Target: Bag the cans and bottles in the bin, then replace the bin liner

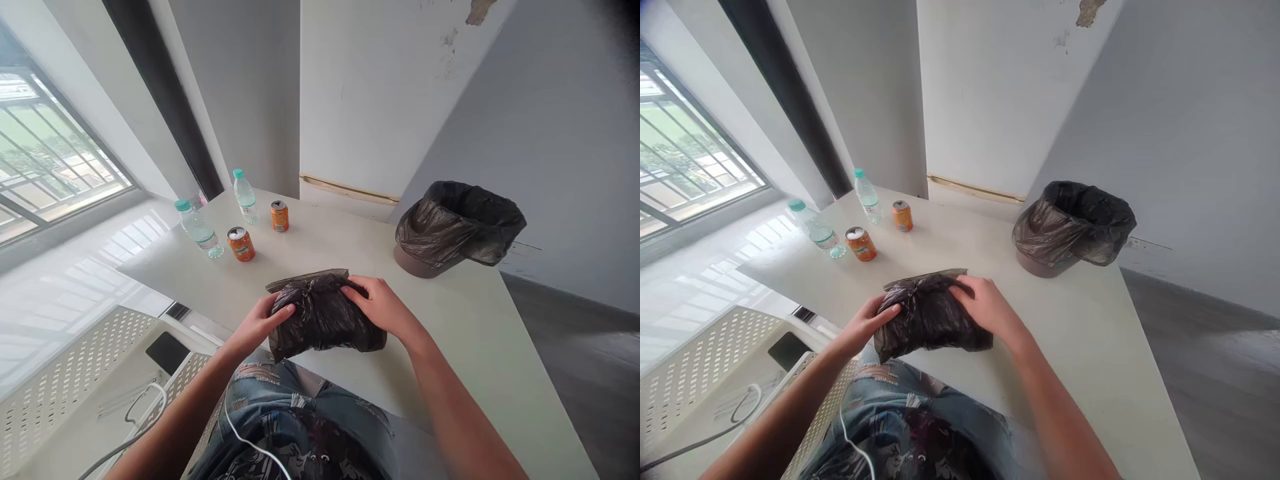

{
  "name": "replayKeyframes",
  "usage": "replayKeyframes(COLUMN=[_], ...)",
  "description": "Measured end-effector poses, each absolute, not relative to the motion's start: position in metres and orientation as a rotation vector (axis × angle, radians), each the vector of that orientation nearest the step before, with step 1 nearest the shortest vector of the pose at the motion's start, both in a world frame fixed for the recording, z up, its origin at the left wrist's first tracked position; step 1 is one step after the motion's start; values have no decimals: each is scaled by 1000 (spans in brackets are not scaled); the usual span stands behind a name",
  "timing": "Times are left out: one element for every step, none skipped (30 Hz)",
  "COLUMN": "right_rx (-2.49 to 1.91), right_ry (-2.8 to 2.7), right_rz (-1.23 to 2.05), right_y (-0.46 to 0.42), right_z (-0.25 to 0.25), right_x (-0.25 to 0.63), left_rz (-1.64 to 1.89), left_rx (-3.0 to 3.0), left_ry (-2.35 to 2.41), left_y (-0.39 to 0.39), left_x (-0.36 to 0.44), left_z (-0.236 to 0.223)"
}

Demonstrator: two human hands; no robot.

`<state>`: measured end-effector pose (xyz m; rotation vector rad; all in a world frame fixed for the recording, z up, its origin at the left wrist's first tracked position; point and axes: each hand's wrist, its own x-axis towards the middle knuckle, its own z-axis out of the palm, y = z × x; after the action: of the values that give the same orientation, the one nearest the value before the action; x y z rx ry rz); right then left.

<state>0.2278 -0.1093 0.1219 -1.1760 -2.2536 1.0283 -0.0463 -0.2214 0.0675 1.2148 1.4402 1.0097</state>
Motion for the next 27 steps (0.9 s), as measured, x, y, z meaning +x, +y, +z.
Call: replayKeyframes(right_rx=[-1179, -1198, -1233, -1276, -1321, -1361, -1395, -1423, -1449, -1473, -1491, -1495, -1481, -1444, -1383, -1304, -1214, -1120, -1030, -952, -895, -865, -865, -892, -930, -962, -976], right_ry=[-2274, -2291, -2306, -2318, -2331, -2343, -2351, -2354, -2350, -2341, -2330, -2317, -2298, -2270, -2241, -2217, -2208, -2230, -2290, -2388, -2505, -2623, -2727, -2804, -2853, -2881, -2893], right_rz=[1027, 1009, 973, 924, 872, 816, 762, 714, 672, 637, 615, 610, 615, 618, 604, 565, 504, 436, 376, 333, 308, 301, 303, 305, 304, 302, 297], right_y=[-99, -91, -83, -77, -72, -68, -64, -60, -56, -53, -51, -49, -49, -50, -53, -57, -63, -69, -76, -83, -89, -93, -96, -97, -95, -92, -88], right_z=[117, 111, 103, 95, 86, 77, 68, 59, 51, 44, 38, 34, 32, 32, 35, 38, 43, 47, 50, 51, 50, 46, 40, 32, 23, 15, 7], right_x=[223, 218, 214, 210, 207, 204, 201, 198, 196, 194, 193, 192, 192, 192, 194, 195, 198, 200, 202, 204, 206, 207, 208, 209, 210, 211, 213], left_rz=[999, 1004, 1019, 1041, 1068, 1095, 1129, 1171, 1213, 1241, 1232, 1177, 1083, 958, 828, 705, 597, 506, 428, 365, 318, 283, 257, 240, 232, 233, 243], left_rx=[1248, 1264, 1264, 1253, 1241, 1241, 1266, 1324, 1417, 1546, 1706, 1877, 2038, 2168, 2260, 2317, 2344, 2352, 2346, 2332, 2313, 2295, 2285, 2283, 2288, 2297, 2308], left_ry=[1404, 1381, 1379, 1412, 1478, 1573, 1695, 1834, 1972, 2087, 2157, 2177, 2148, 2091, 2035, 1999, 1985, 1989, 2004, 2027, 2054, 2077, 2085, 2082, 2075, 2064, 2055], left_y=[-216, -211, -206, -202, -198, -194, -192, -191, -192, -192, -194, -195, -195, -194, -192, -188, -183, -177, -171, -166, -161, -157, -155, -154, -154, -154, -155], left_x=[-46, -46, -46, -46, -46, -46, -45, -44, -41, -36, -31, -24, -17, -10, -5, -2, -1, -3, -8, -13, -20, -27, -33, -38, -42, -45, -46], left_z=[65, 62, 57, 51, 46, 42, 39, 39, 40, 42, 45, 47, 48, 47, 44, 39, 32, 24, 16, 9, 2, -4, -9, -14, -18, -21, -23])
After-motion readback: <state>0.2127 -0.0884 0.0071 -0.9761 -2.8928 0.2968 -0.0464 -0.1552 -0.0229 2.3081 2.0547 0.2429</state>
